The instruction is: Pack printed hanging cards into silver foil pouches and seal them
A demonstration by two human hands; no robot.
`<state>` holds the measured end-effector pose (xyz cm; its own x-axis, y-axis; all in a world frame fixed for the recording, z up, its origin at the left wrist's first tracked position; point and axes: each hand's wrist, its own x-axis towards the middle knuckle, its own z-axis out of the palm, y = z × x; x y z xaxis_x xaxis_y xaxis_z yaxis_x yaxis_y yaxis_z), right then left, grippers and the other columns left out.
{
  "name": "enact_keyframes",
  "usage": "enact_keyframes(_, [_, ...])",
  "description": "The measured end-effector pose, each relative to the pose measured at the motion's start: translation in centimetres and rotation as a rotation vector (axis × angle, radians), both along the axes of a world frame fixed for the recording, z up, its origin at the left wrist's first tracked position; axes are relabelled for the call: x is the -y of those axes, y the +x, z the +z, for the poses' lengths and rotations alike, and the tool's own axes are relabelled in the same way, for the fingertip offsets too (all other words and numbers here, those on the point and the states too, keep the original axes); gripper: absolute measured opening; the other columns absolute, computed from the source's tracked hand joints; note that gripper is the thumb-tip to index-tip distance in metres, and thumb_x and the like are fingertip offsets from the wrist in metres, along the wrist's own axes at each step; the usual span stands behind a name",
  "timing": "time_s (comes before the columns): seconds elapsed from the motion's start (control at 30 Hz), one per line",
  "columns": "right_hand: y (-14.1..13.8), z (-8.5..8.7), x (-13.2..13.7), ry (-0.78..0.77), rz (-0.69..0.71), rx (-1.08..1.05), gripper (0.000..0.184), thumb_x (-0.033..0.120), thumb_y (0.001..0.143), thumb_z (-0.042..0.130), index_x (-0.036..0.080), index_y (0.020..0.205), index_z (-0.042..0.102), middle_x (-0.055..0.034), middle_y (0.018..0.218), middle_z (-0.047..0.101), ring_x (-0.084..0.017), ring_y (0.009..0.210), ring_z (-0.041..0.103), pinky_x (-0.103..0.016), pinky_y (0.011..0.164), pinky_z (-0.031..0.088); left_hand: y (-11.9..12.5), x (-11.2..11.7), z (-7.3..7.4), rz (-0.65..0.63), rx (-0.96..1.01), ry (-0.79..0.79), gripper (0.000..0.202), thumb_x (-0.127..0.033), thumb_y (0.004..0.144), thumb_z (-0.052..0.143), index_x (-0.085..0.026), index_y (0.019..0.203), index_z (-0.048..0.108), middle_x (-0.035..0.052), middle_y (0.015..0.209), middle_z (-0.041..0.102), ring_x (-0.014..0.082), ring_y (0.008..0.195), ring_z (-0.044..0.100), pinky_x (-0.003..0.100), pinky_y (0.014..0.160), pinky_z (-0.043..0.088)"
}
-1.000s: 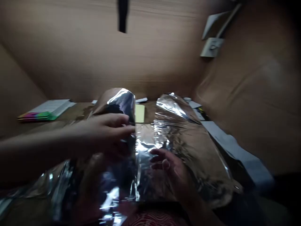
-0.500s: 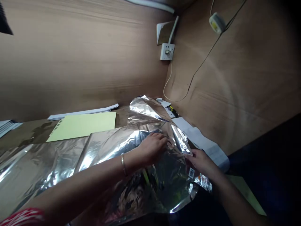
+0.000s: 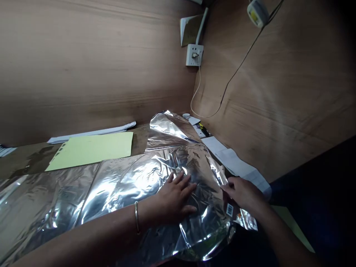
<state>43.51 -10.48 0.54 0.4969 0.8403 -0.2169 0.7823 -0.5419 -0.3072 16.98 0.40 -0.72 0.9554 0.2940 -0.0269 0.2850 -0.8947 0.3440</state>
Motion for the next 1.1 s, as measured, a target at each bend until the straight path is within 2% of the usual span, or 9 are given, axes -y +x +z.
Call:
enact_keyframes(0.13, [0.1, -0.1, -0.1, -0.039, -0.031, 0.056, 0.028, 0.045, 0.087, 0.055, 0.022, 0.071, 0.056, -0.0067, 0.079, 0.068, -0.023, 0.072, 0.063, -0.029, 0.053, 0.035, 0.4, 0.3, 0.2, -0.018, 0.013, -0.014, 0.074, -0.067, 0.092, 0.038, -0.024, 0.152, 0.027, 0.0134, 0.159, 0.02, 0.0386, 0.146, 0.013, 0.061, 0.115, 0.014])
enact_keyframes(0.23, [0.4, -0.5, -0.1, -0.038, -0.018, 0.073, 0.028, 0.047, 0.086, 0.056, 0.022, 0.072, 0.055, -0.0053, 0.078, 0.068, -0.022, 0.072, 0.064, -0.029, 0.054, 0.037, 2.1, -0.5, 0.7, 0.014, 0.085, -0.005, 0.049, -0.048, 0.098, 0.042, -0.023, 0.139, 0.049, 0.01, 0.145, 0.047, 0.0313, 0.135, 0.041, 0.051, 0.113, 0.03])
enact_keyframes(0.3, [0.7, -0.6, 0.0, -0.03, 0.015, 0.079, 0.028, 0.045, 0.085, 0.058, 0.022, 0.069, 0.054, -0.0037, 0.075, 0.067, -0.021, 0.07, 0.063, -0.028, 0.054, 0.038, 3.7, -0.9, 0.8, 0.108, 0.159, 0.025, 0.039, -0.035, 0.1, 0.037, -0.021, 0.133, 0.053, 0.0087, 0.138, 0.055, 0.0262, 0.128, 0.049, 0.046, 0.111, 0.034])
enact_keyframes(0.5, [2.5, 1.0, -2.1, 0.091, 0.097, 0.233, 0.012, 0.03, 0.089, 0.055, 0.02, 0.083, 0.06, -0.0076, 0.083, 0.067, -0.025, 0.077, 0.063, -0.034, 0.064, 0.042, 5.5, -0.4, -1.7, 0.125, 0.103, 0.045, 0.058, -0.053, 0.096, 0.041, -0.024, 0.147, 0.038, 0.0113, 0.156, 0.029, 0.0364, 0.145, 0.019, 0.062, 0.115, 0.014])
enact_keyframes(0.6, [3.5, 1.8, -6.6, 0.209, 0.202, 0.295, 0.023, 0.023, 0.097, 0.041, 0.018, 0.106, 0.061, -0.012, 0.116, 0.061, -0.025, 0.109, 0.057, -0.035, 0.089, 0.041, 5.1, -0.1, -2.5, 0.131, 0.096, 0.029, 0.06, -0.056, 0.097, 0.035, -0.026, 0.148, 0.035, 0.01, 0.157, 0.027, 0.0348, 0.146, 0.015, 0.061, 0.116, 0.011])
enact_keyframes(0.67, [3.9, 1.5, -10.6, 0.222, 0.296, 0.274, 0.025, 0.021, 0.098, 0.044, 0.019, 0.117, 0.059, -0.0103, 0.126, 0.056, -0.022, 0.117, 0.053, -0.033, 0.098, 0.038, 5.0, 0.0, -2.5, 0.13, 0.092, 0.027, 0.061, -0.057, 0.097, 0.035, -0.025, 0.149, 0.034, 0.0111, 0.157, 0.027, 0.0357, 0.146, 0.016, 0.061, 0.116, 0.011])
enact_keyframes(0.87, [4.9, 0.1, -19.6, 0.086, 0.422, 0.111, 0.023, 0.035, 0.091, 0.063, 0.015, 0.104, 0.063, -0.0057, 0.107, 0.063, -0.02, 0.092, 0.062, -0.04, 0.082, 0.052, 5.0, -0.2, -2.3, 0.124, 0.09, 0.005, 0.064, -0.059, 0.096, 0.033, -0.025, 0.15, 0.031, 0.0127, 0.158, 0.023, 0.0375, 0.146, 0.014, 0.064, 0.115, 0.011])
enact_keyframes(0.97, [5.6, 0.8, -19.9, 0.122, 0.458, -0.014, 0.024, 0.039, 0.091, 0.063, 0.015, 0.091, 0.063, -0.0028, 0.091, 0.065, -0.017, 0.082, 0.062, -0.036, 0.076, 0.052, 4.7, -0.2, -2.2, 0.12, 0.106, -0.012, 0.064, -0.06, 0.097, 0.033, -0.025, 0.15, 0.031, 0.0114, 0.159, 0.022, 0.0369, 0.146, 0.014, 0.062, 0.116, 0.011])
enact_keyframes(1.1, [6.2, 2.5, -17.0, 0.314, 0.488, -0.231, 0.036, 0.053, 0.086, 0.059, 0.018, 0.081, 0.058, -0.0036, 0.086, 0.065, -0.02, 0.085, 0.062, -0.032, 0.075, 0.05, 4.4, -0.2, -1.7, 0.117, 0.129, -0.039, 0.063, -0.059, 0.098, 0.028, -0.024, 0.151, 0.029, 0.0099, 0.16, 0.017, 0.0341, 0.148, 0.007, 0.061, 0.117, 0.01])
